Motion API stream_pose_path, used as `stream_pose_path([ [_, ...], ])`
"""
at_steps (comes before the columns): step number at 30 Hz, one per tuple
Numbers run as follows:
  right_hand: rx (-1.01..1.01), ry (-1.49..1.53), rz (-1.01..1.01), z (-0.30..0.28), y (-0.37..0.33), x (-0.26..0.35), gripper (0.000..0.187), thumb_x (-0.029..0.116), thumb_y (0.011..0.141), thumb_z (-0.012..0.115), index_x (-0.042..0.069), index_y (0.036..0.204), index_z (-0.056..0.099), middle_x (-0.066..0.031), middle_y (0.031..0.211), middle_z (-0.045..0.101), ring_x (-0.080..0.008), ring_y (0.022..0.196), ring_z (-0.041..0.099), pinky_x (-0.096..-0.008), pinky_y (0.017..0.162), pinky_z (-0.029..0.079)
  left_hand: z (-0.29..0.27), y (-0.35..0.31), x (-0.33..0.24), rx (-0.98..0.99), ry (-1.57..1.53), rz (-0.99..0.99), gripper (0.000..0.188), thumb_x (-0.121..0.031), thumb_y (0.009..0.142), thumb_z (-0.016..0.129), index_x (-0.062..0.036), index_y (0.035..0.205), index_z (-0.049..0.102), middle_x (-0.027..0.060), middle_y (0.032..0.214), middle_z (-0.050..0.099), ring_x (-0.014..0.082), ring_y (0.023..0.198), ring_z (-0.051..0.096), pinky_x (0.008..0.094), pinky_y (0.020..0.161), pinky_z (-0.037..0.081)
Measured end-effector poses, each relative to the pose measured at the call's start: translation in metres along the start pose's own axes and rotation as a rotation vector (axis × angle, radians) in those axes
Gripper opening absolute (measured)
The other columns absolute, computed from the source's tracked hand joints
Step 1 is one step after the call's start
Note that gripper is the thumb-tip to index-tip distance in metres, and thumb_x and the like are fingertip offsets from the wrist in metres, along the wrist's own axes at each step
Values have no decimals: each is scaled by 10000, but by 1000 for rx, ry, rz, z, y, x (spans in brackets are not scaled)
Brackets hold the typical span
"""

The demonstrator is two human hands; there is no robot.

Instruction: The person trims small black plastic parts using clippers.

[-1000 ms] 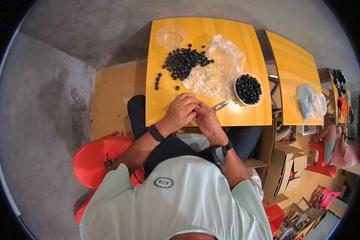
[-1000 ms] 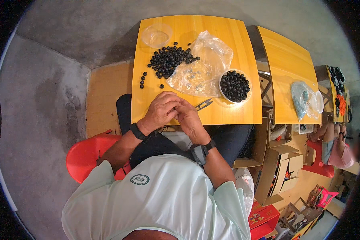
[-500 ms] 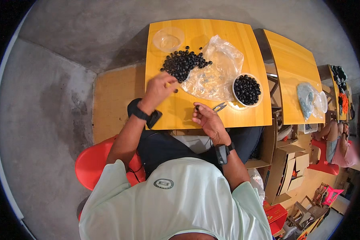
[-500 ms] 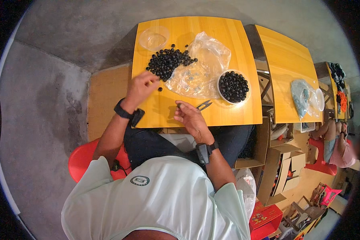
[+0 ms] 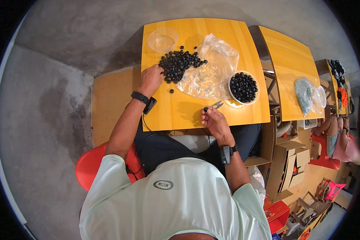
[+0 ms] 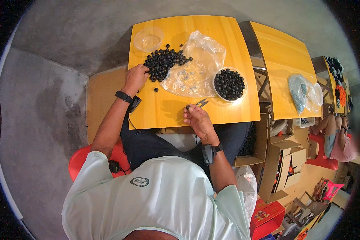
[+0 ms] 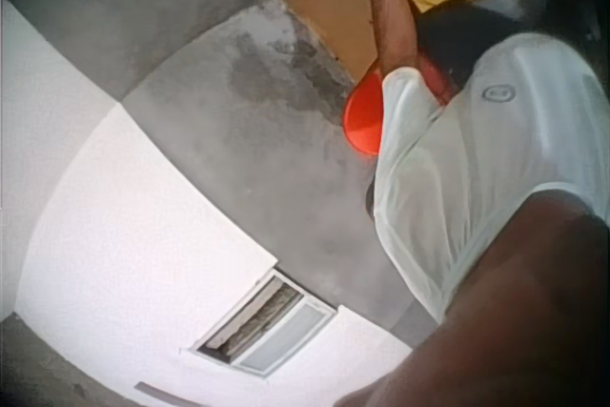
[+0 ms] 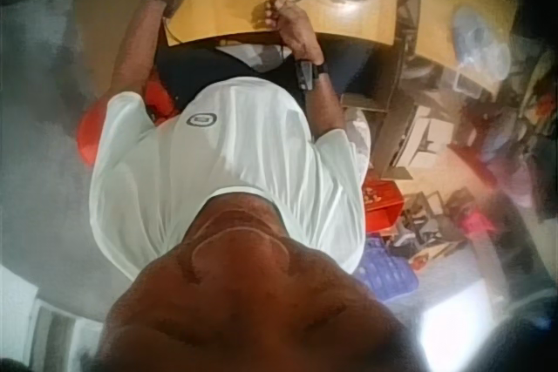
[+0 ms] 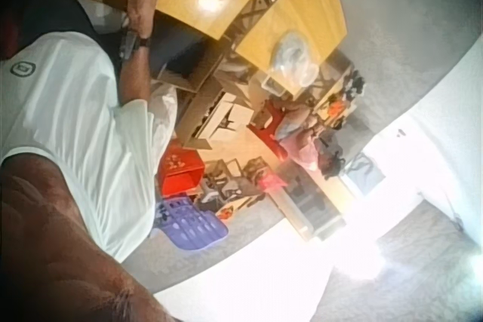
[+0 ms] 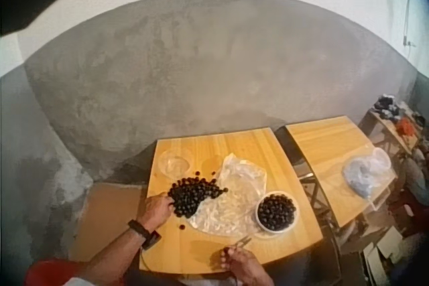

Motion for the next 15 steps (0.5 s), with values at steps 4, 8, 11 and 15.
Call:
stream_pose_path([
  [4, 56, 102, -34, -4, 3, 4, 141, 207, 975, 587, 76, 1028, 593, -39, 981, 583, -129, 846, 562, -277, 727, 501, 0, 0, -5, 2, -8, 17, 128, -95, 810, 656, -40, 917, 699, 133, 916, 642, 329, 896, 641, 432, 811, 508],
  [8, 118, 161, -63, -8, 2, 4, 138, 196, 970, 582, 72, 1029, 589, -45, 981, 558, -137, 853, 536, -284, 733, 483, -15, -11, -18, -82, -85, 15, 85, -93, 811, 664, -21, 855, 650, 134, 895, 643, 318, 854, 643, 405, 747, 513],
  [11, 136, 152, -74, -5, 3, 3, 127, 182, 963, 582, 68, 1020, 586, -50, 984, 542, -141, 846, 521, -284, 739, 467, -30, -36, -48, -121, -289, 25, 96, -99, 806, 679, -23, 843, 633, 130, 828, 641, 307, 772, 642, 381, 676, 509],
  [15, 222, 197, -95, -4, 3, 4, 159, 206, 956, 591, 66, 1030, 576, -42, 977, 528, -135, 846, 511, -282, 747, 457, 3, -70, -117, 83, -538, 113, 117, -101, 802, 679, -7, 859, 639, 129, 809, 642, 299, 744, 647, 375, 662, 511],
])
Point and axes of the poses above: each hand's wrist, its own y-axis towards the middle knuckle, its own z-axis out of the palm, x = y × z, the point moved 6 cm from there along y, towards the middle knuckle
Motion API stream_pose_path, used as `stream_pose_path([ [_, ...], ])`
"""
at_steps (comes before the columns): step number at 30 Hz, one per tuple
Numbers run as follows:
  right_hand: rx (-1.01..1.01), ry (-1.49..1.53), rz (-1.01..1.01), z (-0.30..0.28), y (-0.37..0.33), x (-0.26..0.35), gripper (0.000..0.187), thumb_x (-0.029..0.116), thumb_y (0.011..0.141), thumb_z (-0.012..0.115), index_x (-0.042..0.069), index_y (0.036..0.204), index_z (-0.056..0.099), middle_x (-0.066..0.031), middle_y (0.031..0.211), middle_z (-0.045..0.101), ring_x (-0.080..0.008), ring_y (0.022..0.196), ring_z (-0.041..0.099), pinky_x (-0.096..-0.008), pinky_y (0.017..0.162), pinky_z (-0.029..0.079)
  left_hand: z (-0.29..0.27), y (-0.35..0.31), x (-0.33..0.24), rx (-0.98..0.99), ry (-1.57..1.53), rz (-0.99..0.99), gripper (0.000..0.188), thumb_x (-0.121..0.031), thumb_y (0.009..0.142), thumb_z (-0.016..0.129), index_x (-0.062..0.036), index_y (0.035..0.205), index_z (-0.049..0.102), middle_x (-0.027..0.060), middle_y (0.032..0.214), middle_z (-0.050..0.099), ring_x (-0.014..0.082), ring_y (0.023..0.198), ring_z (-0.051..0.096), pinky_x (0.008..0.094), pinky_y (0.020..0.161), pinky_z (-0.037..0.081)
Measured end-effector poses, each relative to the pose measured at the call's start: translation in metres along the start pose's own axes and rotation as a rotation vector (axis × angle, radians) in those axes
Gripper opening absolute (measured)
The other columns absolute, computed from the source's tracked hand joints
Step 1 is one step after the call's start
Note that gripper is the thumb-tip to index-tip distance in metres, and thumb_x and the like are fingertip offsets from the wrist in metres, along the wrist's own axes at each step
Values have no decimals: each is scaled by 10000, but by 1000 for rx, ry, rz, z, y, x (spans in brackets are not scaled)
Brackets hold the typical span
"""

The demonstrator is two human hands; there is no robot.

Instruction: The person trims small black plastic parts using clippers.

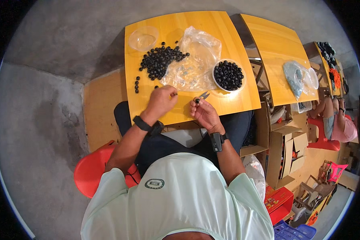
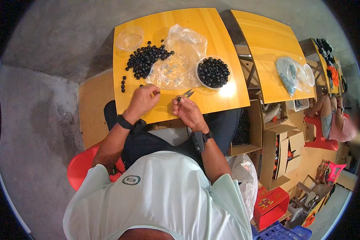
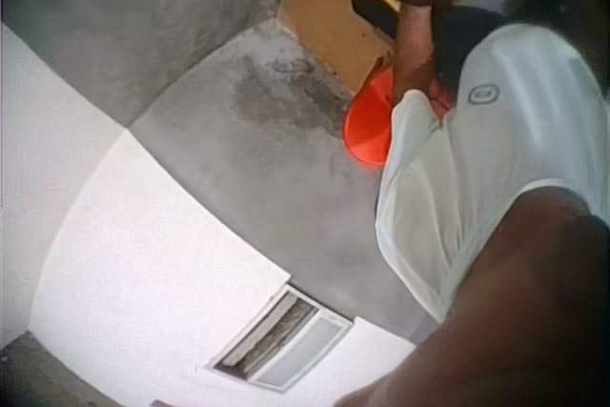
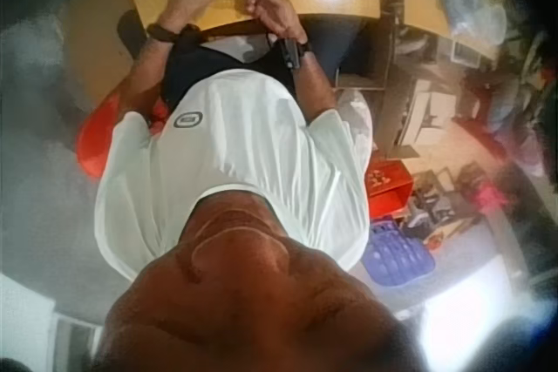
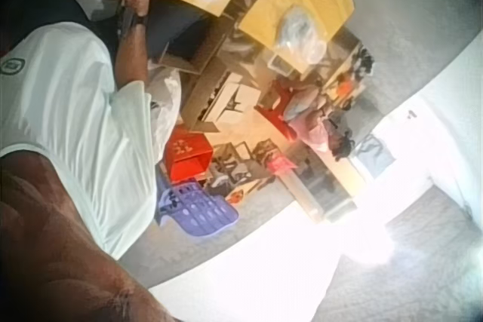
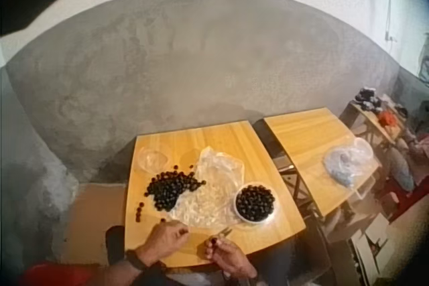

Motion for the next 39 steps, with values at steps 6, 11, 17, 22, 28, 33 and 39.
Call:
stream_pose_path([
  [6, -31, -41, -29, 3, -6, 11, 142, 206, 965, 590, 75, 1019, 582, -45, 981, 566, -134, 829, 541, -274, 737, 466, 37, -5, -13, 61, 209, 156, 93, -108, 786, 662, -26, 829, 652, 133, 822, 630, 332, 765, 637, 414, 679, 512],
  [11, -59, -88, -100, -8, -9, 33, 144, 215, 970, 577, 77, 1004, 554, -35, 966, 536, -120, 819, 513, -269, 737, 450, 28, 17, -2, 21, 24, -3, 97, -74, 789, 687, 7, 840, 678, 142, 801, 650, 295, 722, 662, 364, 647, 520],
  [17, 18, 35, -122, -13, -6, 37, 122, 195, 976, 574, 75, 996, 574, -45, 960, 544, -139, 838, 496, -281, 749, 443, 39, 65, -22, -9, 199, 158, 92, -97, 801, 672, -22, 850, 690, 131, 812, 652, 306, 731, 655, 380, 649, 512],
  [22, 42, 46, -120, -13, -4, 34, 129, 206, 976, 579, 78, 996, 577, -48, 970, 552, -139, 843, 513, -286, 752, 450, 46, 96, -20, -13, 341, 208, 117, -117, 808, 654, -50, 890, 704, 126, 843, 653, 321, 788, 650, 412, 707, 517],
  [28, 37, 38, -107, -15, -5, 35, 137, 213, 977, 581, 82, 1017, 568, -42, 972, 558, -135, 854, 535, -288, 778, 466, 61, 116, -19, 94, 462, 143, 147, -146, 806, 660, -65, 918, 712, 148, 896, 661, 347, 867, 646, 442, 769, 513],
  [33, 26, 34, -109, -13, -5, 35, 142, 216, 981, 579, 85, 1036, 562, -40, 968, 556, -130, 860, 547, -287, 792, 479, 53, 122, -11, 3, 435, 185, 108, -87, 795, 599, -38, 837, 685, 194, 840, 646, 380, 862, 632, 473, 755, 498],
  [39, 25, 32, -105, -14, -6, 35, 146, 217, 983, 578, 86, 1044, 556, -39, 966, 557, -131, 863, 551, -289, 796, 483, 60, 127, -11, 69, 459, 204, 95, -109, 796, 616, -41, 822, 676, 187, 845, 647, 377, 854, 631, 465, 753, 499],
])
Point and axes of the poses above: each hand's wrist, its own y-axis towards the middle knuckle, its own z-axis out of the palm, x = y × z, the point moved 6 cm from there along y, towards the middle knuckle
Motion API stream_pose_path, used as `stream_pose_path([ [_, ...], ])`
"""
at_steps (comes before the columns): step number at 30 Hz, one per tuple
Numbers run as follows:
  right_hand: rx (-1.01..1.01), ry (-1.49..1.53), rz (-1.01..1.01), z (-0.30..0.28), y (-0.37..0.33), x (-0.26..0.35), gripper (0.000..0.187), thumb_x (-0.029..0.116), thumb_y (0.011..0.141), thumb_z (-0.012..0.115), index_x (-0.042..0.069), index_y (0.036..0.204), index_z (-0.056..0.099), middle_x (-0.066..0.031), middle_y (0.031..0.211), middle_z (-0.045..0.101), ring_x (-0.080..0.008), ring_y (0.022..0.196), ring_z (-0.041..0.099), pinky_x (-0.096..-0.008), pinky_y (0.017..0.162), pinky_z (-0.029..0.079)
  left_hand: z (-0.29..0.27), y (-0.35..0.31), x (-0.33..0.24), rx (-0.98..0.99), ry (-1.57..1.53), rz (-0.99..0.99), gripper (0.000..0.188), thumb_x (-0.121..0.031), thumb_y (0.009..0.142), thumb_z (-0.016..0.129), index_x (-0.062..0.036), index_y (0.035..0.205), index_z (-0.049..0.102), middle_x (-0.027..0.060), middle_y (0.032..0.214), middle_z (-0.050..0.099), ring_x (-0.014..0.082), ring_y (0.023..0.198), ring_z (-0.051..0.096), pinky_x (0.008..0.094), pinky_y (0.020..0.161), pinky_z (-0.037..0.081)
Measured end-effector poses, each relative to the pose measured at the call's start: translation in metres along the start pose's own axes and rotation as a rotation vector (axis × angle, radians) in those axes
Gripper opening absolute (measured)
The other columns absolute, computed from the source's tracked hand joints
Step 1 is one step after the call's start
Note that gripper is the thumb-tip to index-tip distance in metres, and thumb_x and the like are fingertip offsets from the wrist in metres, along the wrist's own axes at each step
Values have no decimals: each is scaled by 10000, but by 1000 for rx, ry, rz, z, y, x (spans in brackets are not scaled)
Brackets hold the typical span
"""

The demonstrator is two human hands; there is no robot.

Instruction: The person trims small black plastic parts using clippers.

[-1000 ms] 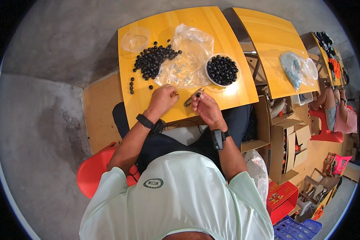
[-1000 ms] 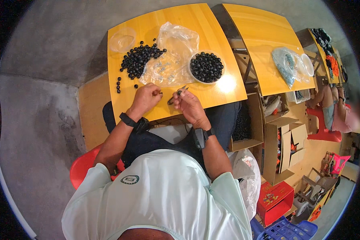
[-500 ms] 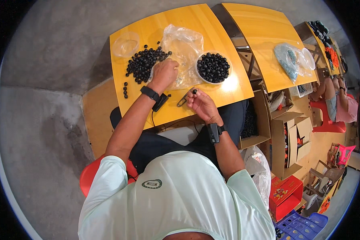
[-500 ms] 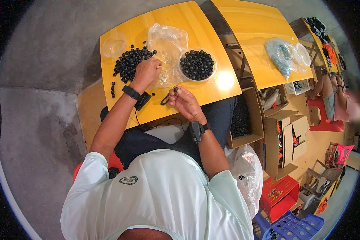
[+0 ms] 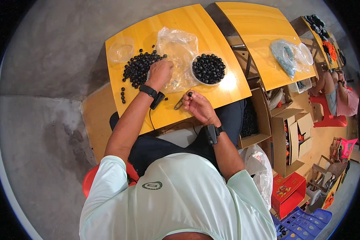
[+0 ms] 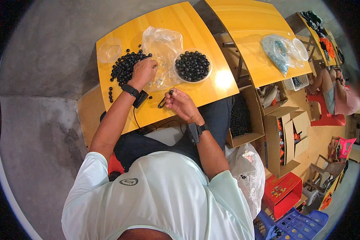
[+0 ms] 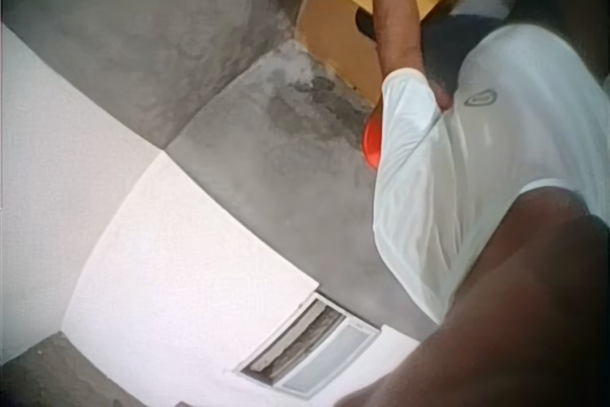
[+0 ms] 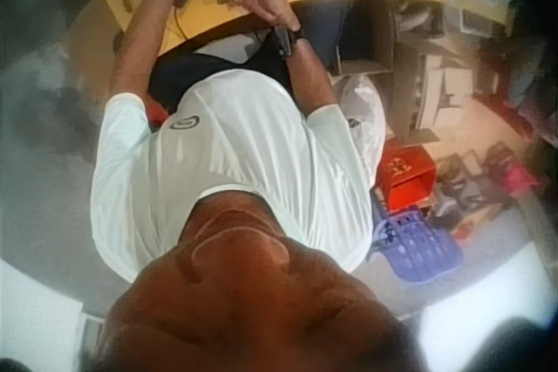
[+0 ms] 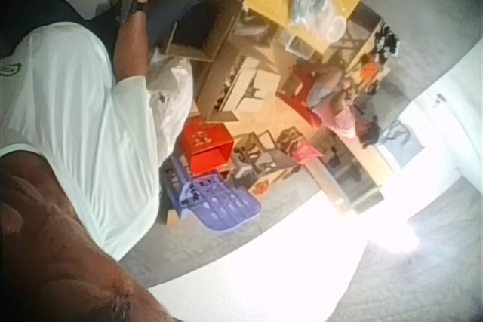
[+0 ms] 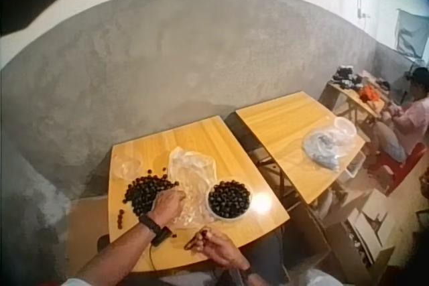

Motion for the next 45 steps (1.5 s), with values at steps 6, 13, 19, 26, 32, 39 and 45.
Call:
stream_pose_path([
  [6, -42, -18, -3, 4, -1, 0, 165, 228, 972, 584, 73, 1013, 545, -36, 948, 507, -140, 863, 499, -279, 776, 442, -6, 1, 3, -52, -192, -10, 118, -131, 787, 640, -25, 821, 677, 148, 847, 661, 342, 815, 644, 430, 731, 513],
  [13, -30, -28, -2, 6, -1, 2, 169, 229, 972, 585, 71, 1014, 542, -40, 953, 507, -140, 867, 505, -280, 784, 451, -5, -4, 23, -42, -481, -138, 93, -102, 754, 685, -16, 789, 690, 125, 822, 666, 293, 765, 658, 375, 700, 522],
  [19, -34, -28, -2, 6, 0, 1, 172, 231, 968, 589, 74, 1019, 542, -42, 954, 510, -141, 866, 503, -282, 786, 448, -6, -4, 25, -74, -399, -102, 104, -107, 757, 685, -16, 807, 694, 129, 825, 665, 308, 772, 657, 380, 695, 523],
  [26, -49, -38, 2, 4, -1, 0, 169, 232, 963, 596, 81, 1020, 545, -38, 948, 512, -142, 868, 503, -287, 792, 446, 4, 6, -6, 7, -120, -10, 116, -136, 785, 660, -28, 801, 698, 131, 859, 656, 328, 803, 645, 405, 711, 514],
  [32, -13, -9, -1, 1, 1, -2, 164, 215, 975, 586, 82, 1068, 564, -44, 961, 560, -146, 874, 555, -312, 809, 497, 12, 15, -9, 28, 42, -5, 113, -123, 778, 633, -31, 783, 700, 149, 853, 650, 354, 804, 637, 438, 730, 508],
  [39, -12, 43, -44, -1, -1, -2, 145, 215, 975, 585, 82, 1032, 569, -37, 944, 558, -129, 803, 516, -272, 733, 457, -30, -29, -32, 75, -755, -176, 138, -116, 837, 676, 6, 894, 705, 54, 780, 696, 125, 584, 599, 259, 561, 478],
  [45, -159, 115, -45, 16, -9, -16, 155, 234, 976, 578, 80, 994, 585, -11, 888, 568, -116, 774, 506, -258, 683, 433, -43, -98, -68, 119, -1214, -361, 99, -17, 873, 661, 44, 949, 674, 42, 775, 677, 92, 704, 658, 203, 629, 522],
])
Point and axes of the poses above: each hand's wrist, its own y-axis towards the middle knuckle, its own z-axis out of the palm, x = y × z, the point moved 6 cm from there along y, towards the middle knuckle
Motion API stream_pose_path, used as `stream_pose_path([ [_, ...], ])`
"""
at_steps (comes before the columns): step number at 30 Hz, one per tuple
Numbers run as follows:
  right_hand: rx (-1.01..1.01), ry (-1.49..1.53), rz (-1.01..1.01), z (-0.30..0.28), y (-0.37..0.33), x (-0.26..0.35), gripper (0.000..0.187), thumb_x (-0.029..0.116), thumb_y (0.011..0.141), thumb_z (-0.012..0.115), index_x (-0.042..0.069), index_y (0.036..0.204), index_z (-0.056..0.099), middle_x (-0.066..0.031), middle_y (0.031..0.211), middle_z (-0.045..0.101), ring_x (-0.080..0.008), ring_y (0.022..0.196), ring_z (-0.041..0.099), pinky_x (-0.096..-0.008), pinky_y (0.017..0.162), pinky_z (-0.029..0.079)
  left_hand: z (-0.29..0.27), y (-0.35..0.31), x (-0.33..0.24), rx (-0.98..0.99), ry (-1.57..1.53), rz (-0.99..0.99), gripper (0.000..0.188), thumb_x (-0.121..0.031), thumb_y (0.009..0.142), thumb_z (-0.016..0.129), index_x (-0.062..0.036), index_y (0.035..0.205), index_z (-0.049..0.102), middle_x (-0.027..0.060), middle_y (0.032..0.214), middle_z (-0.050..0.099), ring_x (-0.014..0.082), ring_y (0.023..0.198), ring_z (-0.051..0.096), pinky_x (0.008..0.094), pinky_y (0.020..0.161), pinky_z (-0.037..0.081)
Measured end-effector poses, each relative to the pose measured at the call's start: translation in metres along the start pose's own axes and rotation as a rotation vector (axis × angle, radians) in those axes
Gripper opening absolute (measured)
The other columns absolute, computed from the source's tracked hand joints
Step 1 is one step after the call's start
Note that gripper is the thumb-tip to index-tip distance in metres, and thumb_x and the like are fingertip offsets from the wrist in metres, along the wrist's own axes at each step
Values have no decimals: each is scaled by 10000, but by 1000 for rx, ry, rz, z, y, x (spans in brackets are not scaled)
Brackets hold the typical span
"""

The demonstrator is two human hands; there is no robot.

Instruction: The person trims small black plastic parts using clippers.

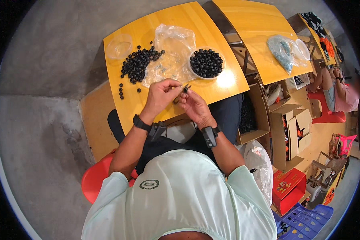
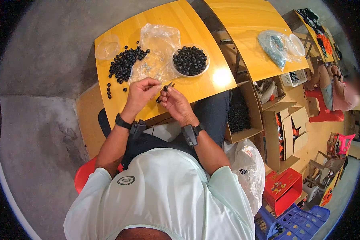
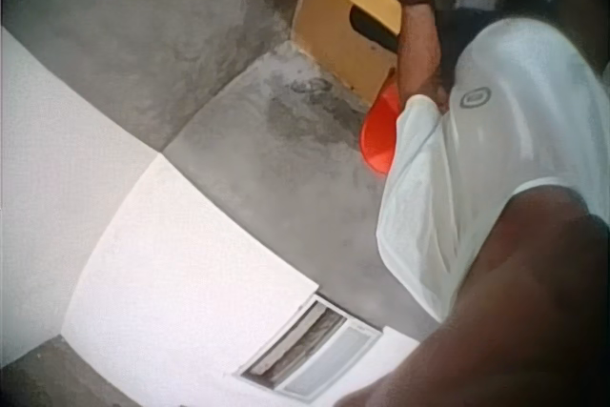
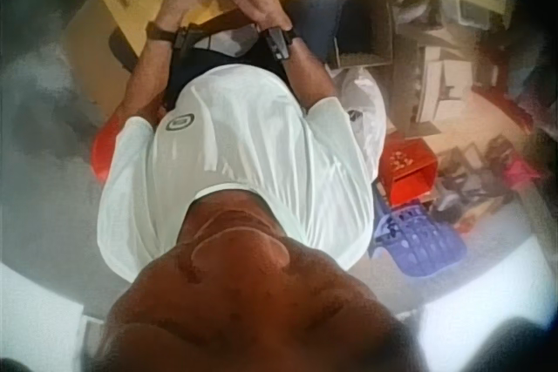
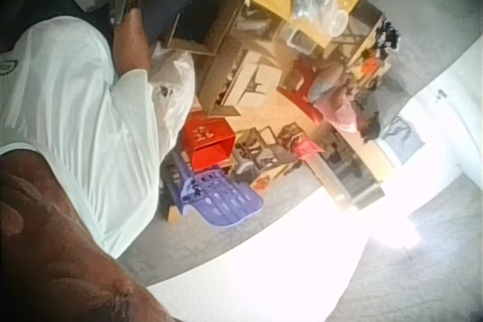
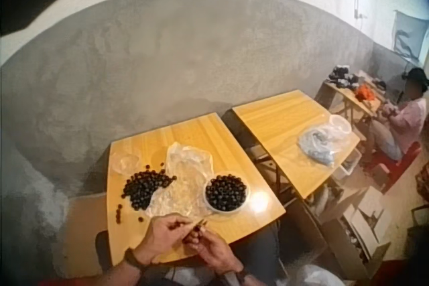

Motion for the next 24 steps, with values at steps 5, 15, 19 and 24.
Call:
stream_pose_path([
  [5, -66, 75, -11, 9, -5, -17, 168, 244, 982, 568, 80, 968, 602, 13, 856, 582, -104, 760, 507, -260, 656, 424, 2, -21, 4, -63, 123, 219, 78, 23, 880, 634, 56, 947, 658, 52, 888, 629, 104, 763, 660, 219, 669, 535],
  [15, -56, -52, 17, 14, -22, -24, 189, 260, 984, 566, 80, 961, 616, 21, 836, 586, -86, 739, 506, -244, 628, 410, 3, -47, -21, -157, 402, 397, 90, 15, 820, 682, 31, 908, 675, 83, 835, 642, 146, 698, 669, 234, 612, 521],
  [19, -23, -102, 61, 16, -31, -23, 182, 254, 975, 574, 78, 971, 621, 24, 829, 587, -80, 734, 518, -232, 611, 410, 2, -50, -19, -38, 437, 387, 140, 16, 824, 693, 14, 961, 722, 64, 835, 652, 105, 700, 632, 216, 617, 497],
  [24, -71, 25, 126, 12, -35, -38, 182, 246, 963, 583, 78, 1019, 623, 27, 844, 602, -80, 712, 517, -238, 610, 414, -3, -50, -5, -2, 389, 309, 208, -29, 780, 727, 4, 986, 720, 74, 791, 652, 113, 634, 617, 237, 578, 487],
])
Point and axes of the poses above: each hand's wrist, its own y-axis towards the middle knuckle, its own z-axis out of the palm, x = y × z, the point moved 6 cm from there along y, towards the middle knuckle
